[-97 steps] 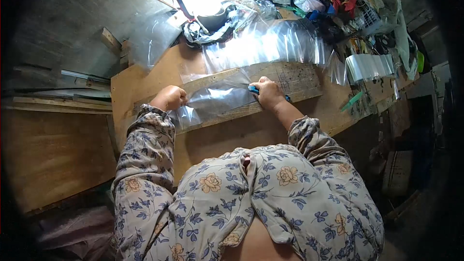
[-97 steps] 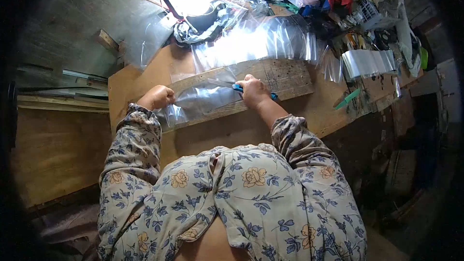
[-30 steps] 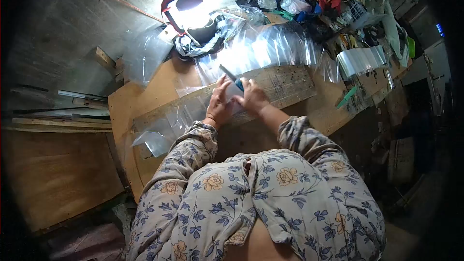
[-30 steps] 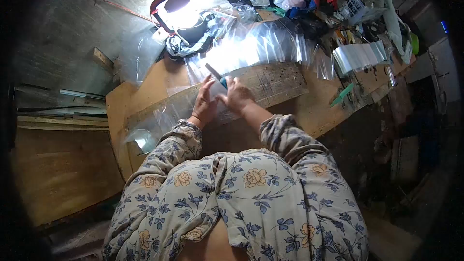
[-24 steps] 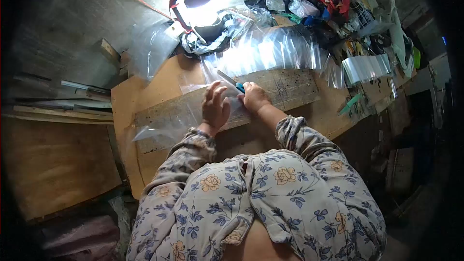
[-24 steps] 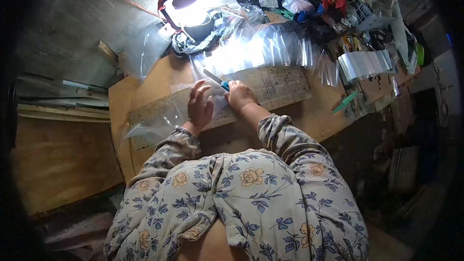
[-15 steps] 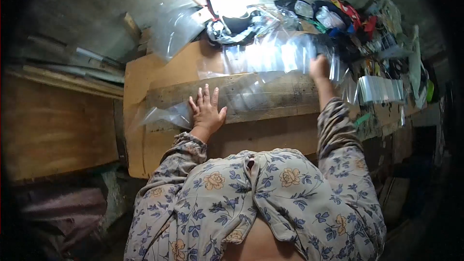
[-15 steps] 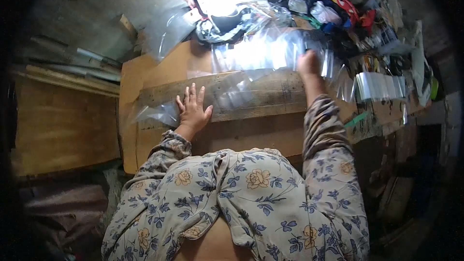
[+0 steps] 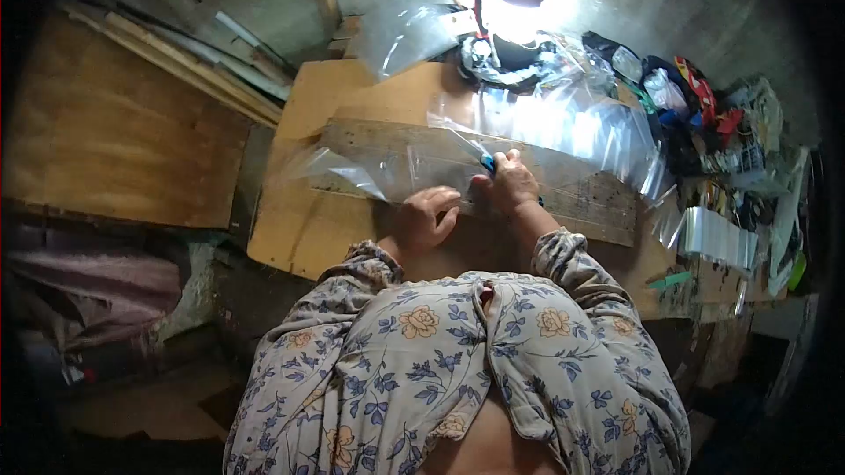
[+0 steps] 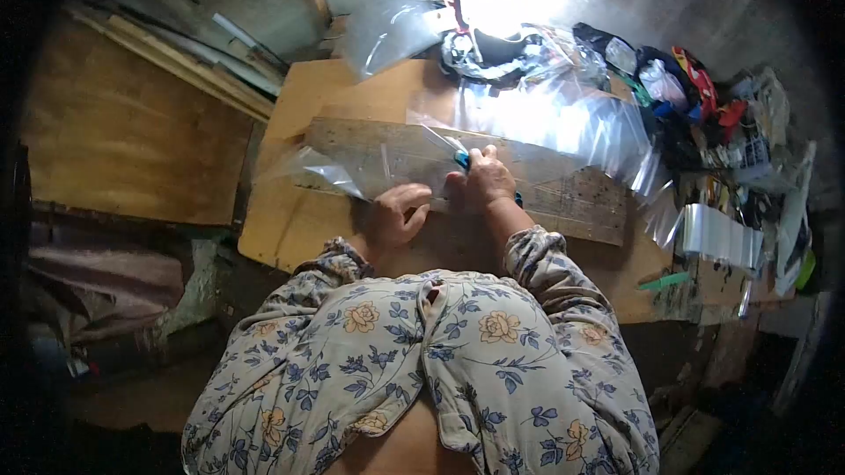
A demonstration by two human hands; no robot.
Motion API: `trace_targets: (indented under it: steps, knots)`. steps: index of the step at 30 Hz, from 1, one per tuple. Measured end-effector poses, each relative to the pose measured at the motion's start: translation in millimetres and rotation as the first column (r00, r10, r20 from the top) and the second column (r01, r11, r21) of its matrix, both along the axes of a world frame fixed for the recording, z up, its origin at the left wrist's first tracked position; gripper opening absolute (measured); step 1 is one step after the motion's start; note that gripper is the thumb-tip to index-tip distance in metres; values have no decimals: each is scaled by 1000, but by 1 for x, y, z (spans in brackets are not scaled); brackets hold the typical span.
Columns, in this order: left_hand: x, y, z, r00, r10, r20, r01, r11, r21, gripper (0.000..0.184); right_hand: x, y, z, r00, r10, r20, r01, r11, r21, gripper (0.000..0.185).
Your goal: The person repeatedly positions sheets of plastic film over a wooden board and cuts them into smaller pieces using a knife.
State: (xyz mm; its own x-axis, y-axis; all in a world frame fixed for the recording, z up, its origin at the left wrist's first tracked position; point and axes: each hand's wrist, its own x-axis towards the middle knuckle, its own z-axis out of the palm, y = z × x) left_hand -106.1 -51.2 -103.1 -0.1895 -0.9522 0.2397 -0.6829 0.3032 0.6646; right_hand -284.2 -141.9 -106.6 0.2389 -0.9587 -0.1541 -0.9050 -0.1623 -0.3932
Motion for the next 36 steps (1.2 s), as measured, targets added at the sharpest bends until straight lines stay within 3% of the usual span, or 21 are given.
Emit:
trace_targets:
  steps: [1, 3, 5, 6, 7, 9, 13, 14, 15, 16, 20, 22, 23, 24, 25, 26, 27, 31, 32, 33, 36]
  knots:
    - [4, 11, 3, 975, 58, -214, -7, 973, 231, 31, 1, -3, -5, 999, 10, 51, -9, 1000, -18, 34]
    - [22, 24, -15, 948, 161, -276, -97, 968, 231, 43, -4, -13, -21, 992, 94, 89, -88, 993, -73, 29]
    - [42, 31, -8, 481, 611, -628, 129, 660, 740, 75, -9, -17, -20, 978, 168, 121, -152, 979, -133, 25]
    - [47, 29, 0, 476, 599, -644, 216, 630, 746, 102, -13, -14, -10, 925, 278, 259, -201, 936, -289, 19]
    - [51, 25, 11, 474, 596, -648, 212, 637, 741, 102, -16, -8, 6, 839, 400, 370, -220, 870, -442, 15]
    - [56, 15, 32, -10, 602, -798, 411, 730, 546, 107, -29, 7, 40, 760, 482, 436, -182, 802, -569, 9]
    - [90, -26, 59, -496, 489, -717, 352, 869, 349, 79, -76, 34, 78, 717, 595, 362, -303, 734, -608, 9]
    - [104, -38, 50, -493, 482, -724, 356, 871, 337, 79, -88, 41, 79, 720, 629, 293, -374, 707, -600, 10]
    - [119, -52, 36, -285, 394, -874, 244, 911, 331, 65, -96, 46, 70, 722, 643, 256, -403, 691, -599, 12]
    - [125, -60, 31, -45, 298, -953, 134, 948, 290, 50, -104, 50, 55, 684, 634, 361, -430, 750, -502, 10]
    - [66, -36, 106, 274, 387, -880, 89, 901, 424, 35, -108, 65, 20, 616, 478, 625, -482, 857, -181, 10]
    - [59, -32, 110, 402, 325, -856, 180, 888, 422, 36, -95, 55, 31, 646, 282, 709, -322, 943, -82, 14]
    - [56, -30, 110, 512, 257, -820, 260, 863, 433, 36, -81, 54, 47, 841, 11, 540, -47, 997, 54, 18]
    - [56, -29, 112, 533, 156, -831, 373, 838, 397, 36, -68, 49, 58, 746, 68, 663, -14, 996, -87, 20]
    - [48, -26, 120, 540, 151, -828, 389, 828, 404, 36, -53, 43, 73, 586, -74, 807, -22, 994, 107, 18]
    - [38, -21, 134, 614, 95, -783, 441, 782, 441, 34, -43, 32, 68, 427, 24, 904, -137, 990, 39, 19]
    - [30, -16, 148, 680, 31, -733, 482, 734, 479, 33, -30, 32, 84, 379, 70, 923, -199, 980, 8, 22]
    - [12, -12, 157, 767, 6, -642, 422, 749, 511, 34, -5, 39, 85, 53, -277, 959, -337, 899, 278, 32]
    - [2, -6, 154, 906, -45, -420, 231, 885, 405, 30, -2, 42, 83, 51, -273, 961, -337, 901, 274, 32]
    - [-5, 2, 154, 907, -46, -418, 230, 887, 401, 30, 1, 45, 80, -55, -317, 947, -303, 909, 286, 31]
    - [-17, 18, 147, 985, 125, 116, -104, 980, -170, 15, 5, 56, 77, -212, -377, 902, -245, 914, 324, 28]
